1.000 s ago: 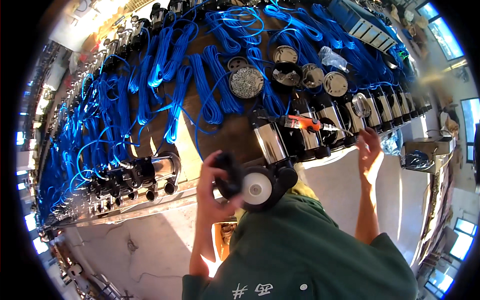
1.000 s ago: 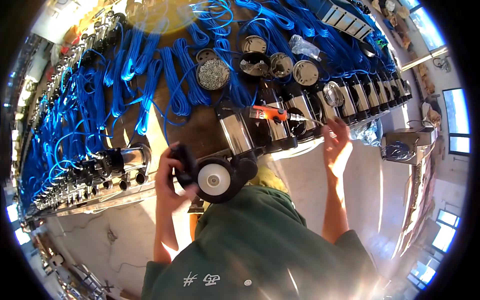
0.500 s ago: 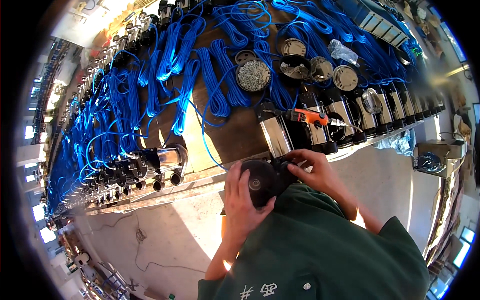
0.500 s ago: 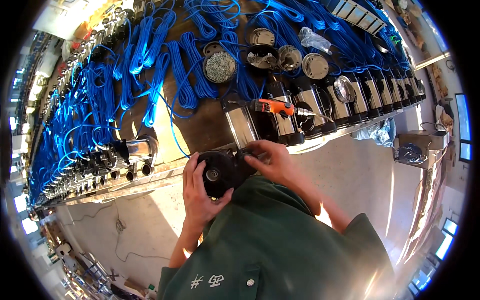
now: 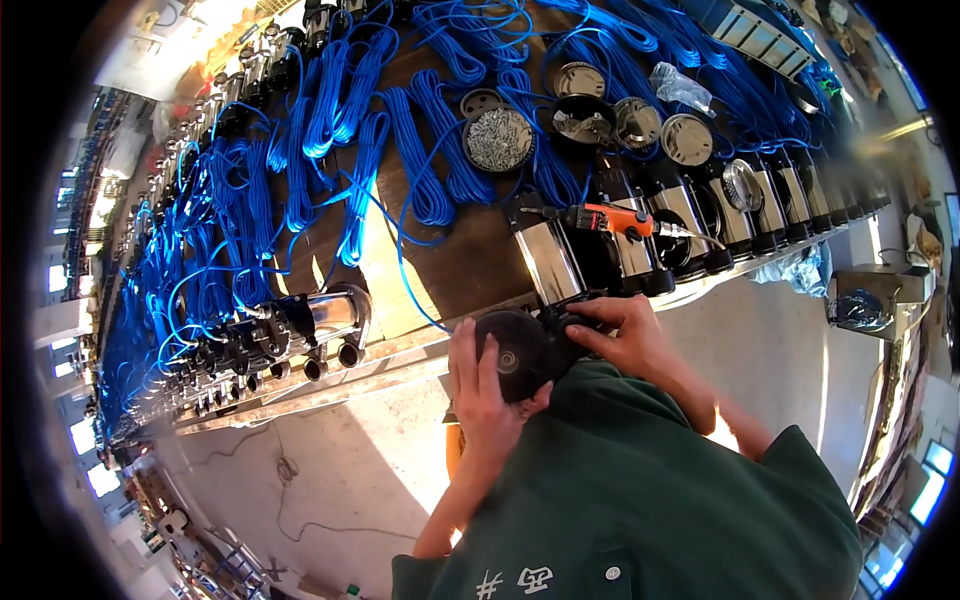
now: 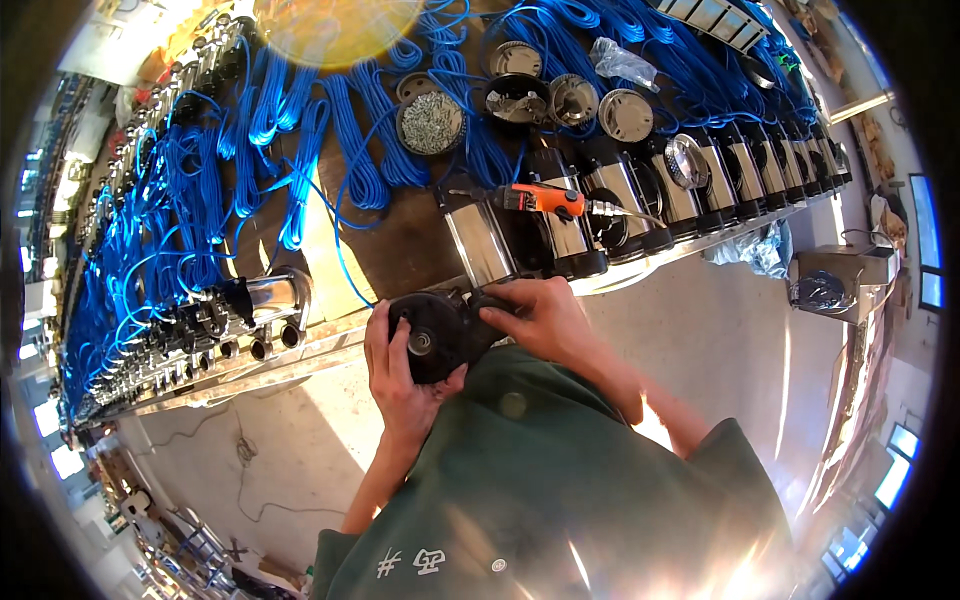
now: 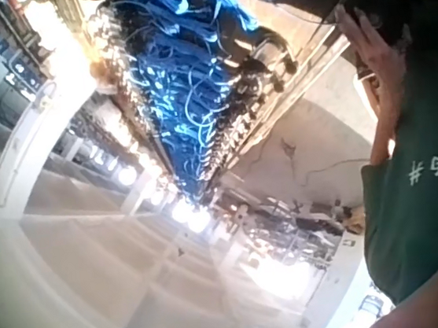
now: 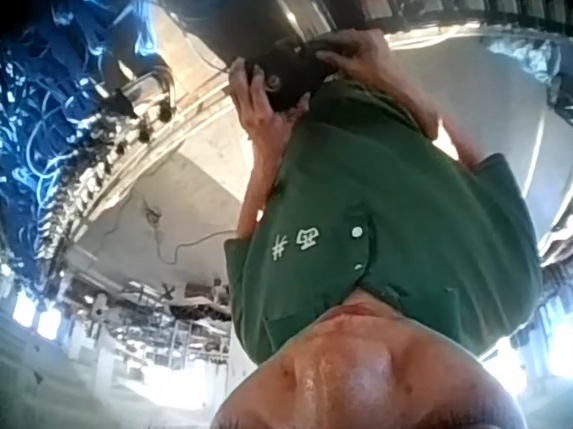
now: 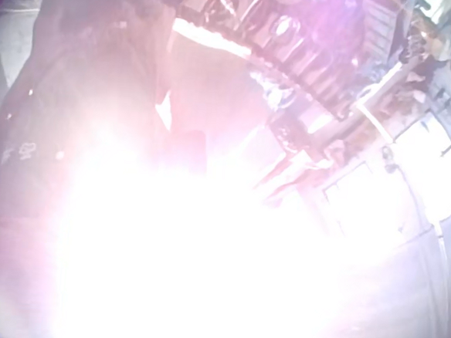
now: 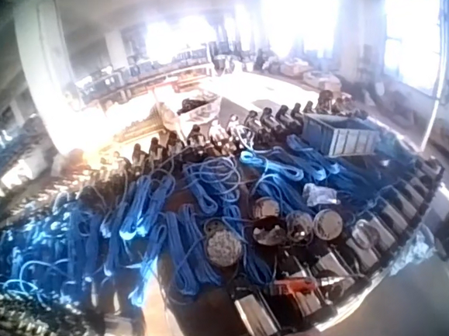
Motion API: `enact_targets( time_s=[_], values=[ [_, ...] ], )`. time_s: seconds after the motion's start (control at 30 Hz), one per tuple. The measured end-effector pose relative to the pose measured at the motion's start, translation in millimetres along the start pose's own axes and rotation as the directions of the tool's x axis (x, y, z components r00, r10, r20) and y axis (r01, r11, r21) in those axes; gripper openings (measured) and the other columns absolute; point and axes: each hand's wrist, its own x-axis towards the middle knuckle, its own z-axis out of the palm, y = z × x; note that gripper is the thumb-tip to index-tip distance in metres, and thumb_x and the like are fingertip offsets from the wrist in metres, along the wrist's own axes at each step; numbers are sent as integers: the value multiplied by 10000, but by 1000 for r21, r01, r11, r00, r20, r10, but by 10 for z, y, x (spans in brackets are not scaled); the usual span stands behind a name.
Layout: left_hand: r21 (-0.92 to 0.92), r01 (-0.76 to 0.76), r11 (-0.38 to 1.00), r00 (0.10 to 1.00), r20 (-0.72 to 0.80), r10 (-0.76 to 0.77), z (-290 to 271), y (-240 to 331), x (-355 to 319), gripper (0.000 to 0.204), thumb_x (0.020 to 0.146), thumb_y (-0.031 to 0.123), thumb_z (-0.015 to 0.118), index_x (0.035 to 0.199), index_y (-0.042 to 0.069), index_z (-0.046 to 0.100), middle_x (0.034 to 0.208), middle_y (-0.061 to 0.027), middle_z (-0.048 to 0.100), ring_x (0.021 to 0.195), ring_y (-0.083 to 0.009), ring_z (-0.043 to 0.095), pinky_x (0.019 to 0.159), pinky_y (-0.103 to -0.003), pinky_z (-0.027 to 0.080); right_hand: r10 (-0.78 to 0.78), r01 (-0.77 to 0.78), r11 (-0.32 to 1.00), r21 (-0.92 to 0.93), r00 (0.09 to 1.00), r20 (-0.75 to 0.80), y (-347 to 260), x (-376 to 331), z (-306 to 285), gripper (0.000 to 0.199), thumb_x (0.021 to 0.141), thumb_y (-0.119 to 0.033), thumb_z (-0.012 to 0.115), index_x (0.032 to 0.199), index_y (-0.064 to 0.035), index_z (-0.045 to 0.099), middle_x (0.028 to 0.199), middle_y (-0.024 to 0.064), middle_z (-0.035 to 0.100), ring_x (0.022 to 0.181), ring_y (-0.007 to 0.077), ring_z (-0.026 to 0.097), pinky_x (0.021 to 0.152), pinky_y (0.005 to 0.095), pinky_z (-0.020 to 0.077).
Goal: The person assembles a series of water pumps on a long industrial workbench by hand and using a pneumatic screwdriver to fasten circular metal covers onto the pump bodies. The person picks up metal covers from a cardboard box on the floor and screws them onto the base of several pumps in sequence.
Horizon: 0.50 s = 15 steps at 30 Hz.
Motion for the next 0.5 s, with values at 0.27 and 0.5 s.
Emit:
enact_targets(
  time_s=[0.27, 0.5],
  values=[
    [-3, 4, 1000, 1000, -2, -4, 34, -26, -24, 730, 699, 396, 792, 1185, -58, 492, 1338, -303, 428, 1192, -485, 456, 993, -505, 402, -33, 34, 999, 14, 998, -46, 0, 9, -3, 299, 786, -184, 744, 1007, 10, 688, 811, 158, 691, 663, 202, 672, 625, 297, 528],
    [-5, 53, 999, 991, 122, -52, -255, 181, 118, 827, 645, 400, 837, 1245, -22, 456, 1400, -293, 349, 1280, -465, 362, 1029, -507, 357, -34, 34, 999, 0, 998, 47, 118, 42, -58, 327, 802, -260, 729, 1012, -14, 677, 807, 162, 682, 694, 247, 669, 655, 340, 531]
  ],
)
